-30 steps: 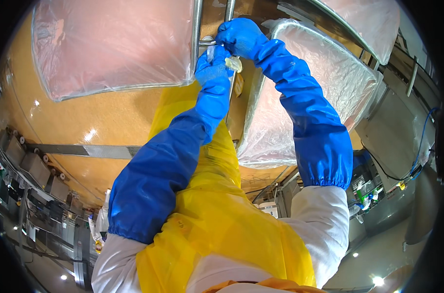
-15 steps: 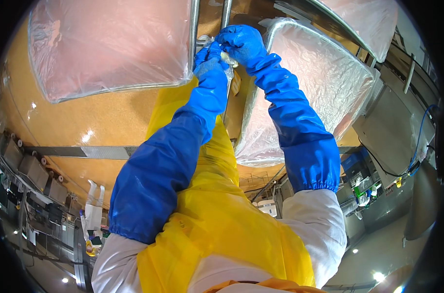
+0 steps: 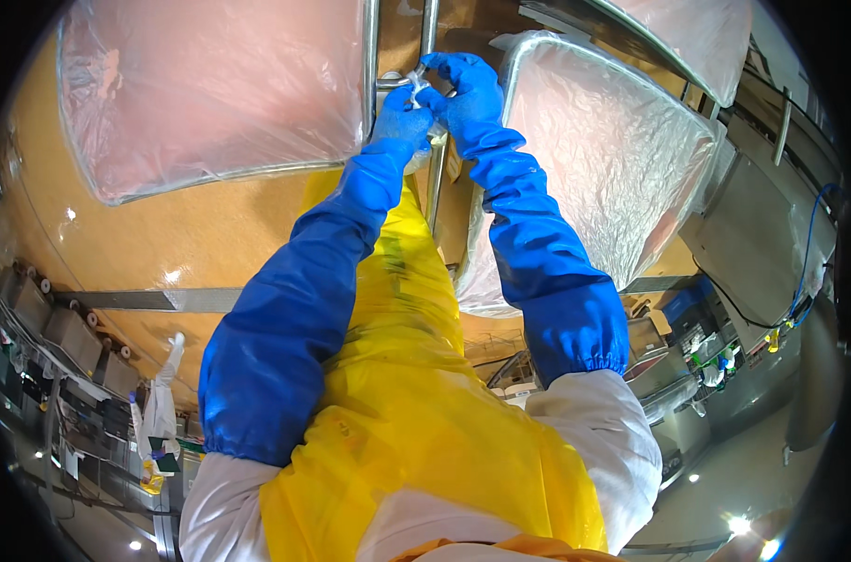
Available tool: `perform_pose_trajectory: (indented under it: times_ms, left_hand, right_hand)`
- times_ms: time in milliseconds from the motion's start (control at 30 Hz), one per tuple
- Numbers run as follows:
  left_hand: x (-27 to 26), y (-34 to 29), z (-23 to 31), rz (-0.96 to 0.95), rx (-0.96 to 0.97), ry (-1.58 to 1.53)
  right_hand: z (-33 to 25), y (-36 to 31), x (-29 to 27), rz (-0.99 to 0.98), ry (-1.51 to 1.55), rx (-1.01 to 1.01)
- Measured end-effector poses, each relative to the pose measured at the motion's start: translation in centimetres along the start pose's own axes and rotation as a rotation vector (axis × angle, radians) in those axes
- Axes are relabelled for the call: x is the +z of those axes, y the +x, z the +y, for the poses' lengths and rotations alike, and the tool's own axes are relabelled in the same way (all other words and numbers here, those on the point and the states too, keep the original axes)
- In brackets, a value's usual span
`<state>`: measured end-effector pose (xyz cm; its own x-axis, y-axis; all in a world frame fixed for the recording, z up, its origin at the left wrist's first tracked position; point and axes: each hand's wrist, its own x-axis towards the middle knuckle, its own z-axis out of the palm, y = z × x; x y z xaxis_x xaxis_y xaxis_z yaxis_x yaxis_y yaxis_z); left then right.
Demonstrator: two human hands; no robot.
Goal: The person moves through a commercial kitchen area, picks up a metal tray containing a large piece of raw meat wrapped in plastic, and carries it to a designated area. They then place the tray down and retrieve a roll of tape, preparing to secure the plastic wrap.
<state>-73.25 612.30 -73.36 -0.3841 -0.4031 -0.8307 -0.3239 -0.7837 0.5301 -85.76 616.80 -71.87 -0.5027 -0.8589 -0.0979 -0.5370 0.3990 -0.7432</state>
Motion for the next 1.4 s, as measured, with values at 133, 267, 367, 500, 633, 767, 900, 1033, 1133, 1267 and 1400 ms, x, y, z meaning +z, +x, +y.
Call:
perform_pose_trajectory:
  times_ms: [133,267,367,500,633,767,900,1033,1133,1267,1400]
  left_hand:
    - [-0.5,1.7,-1.0,-0.010,0.108,0.183]
    - [-0.5,1.8,-0.5,0.014,0.298,0.522]
    - [0.0,0.4,-1.7,0.081,0.194,0.142]
    - [1.5,-0.4,-2.3,0.200,0.075,-0.141]
    - [0.0,3.7,-7.3,0.281,0.375,0.362]
    - [0.2,4.1,-4.5,0.200,-0.189,-0.215]
    - [0.2,2.8,-4.4,0.236,-0.118,-0.127]
    - [-3.0,-0.7,-7.3,-0.009,-0.498,-0.216]
    - [-4.8,-8.7,-2.4,-0.137,-0.619,-0.537]
    - [-12.5,-13.5,4.2,-0.320,-0.463,-0.702]
    - [-24.8,-14.3,9.1,-0.462,-0.174,-1.012]
  right_hand:
    - [-0.5,-0.6,0.4,0.067,-0.150,-0.107]
    - [0.7,-1.2,0.8,0.014,-0.206,-0.145]
    - [0.6,-0.4,0.1,-0.052,-0.293,-0.191]
    - [-0.9,1.7,-1.3,-0.162,-0.360,-0.280]
    - [-1.6,4.3,-2.4,-0.227,-0.464,-0.423]
    - [0.3,6.9,-2.1,-0.160,-0.505,-0.514]
    - [0.2,7.2,-2.0,-0.095,-0.387,-0.436]
    - [-2.0,5.2,-3.8,0.004,-0.089,-0.157]
    - [-4.9,2.6,-5.5,-0.009,0.168,0.067]
    - [-11.3,-1.3,-4.7,-0.008,0.400,0.242]
    - [-20.0,-3.7,0.6,0.033,0.643,0.263]
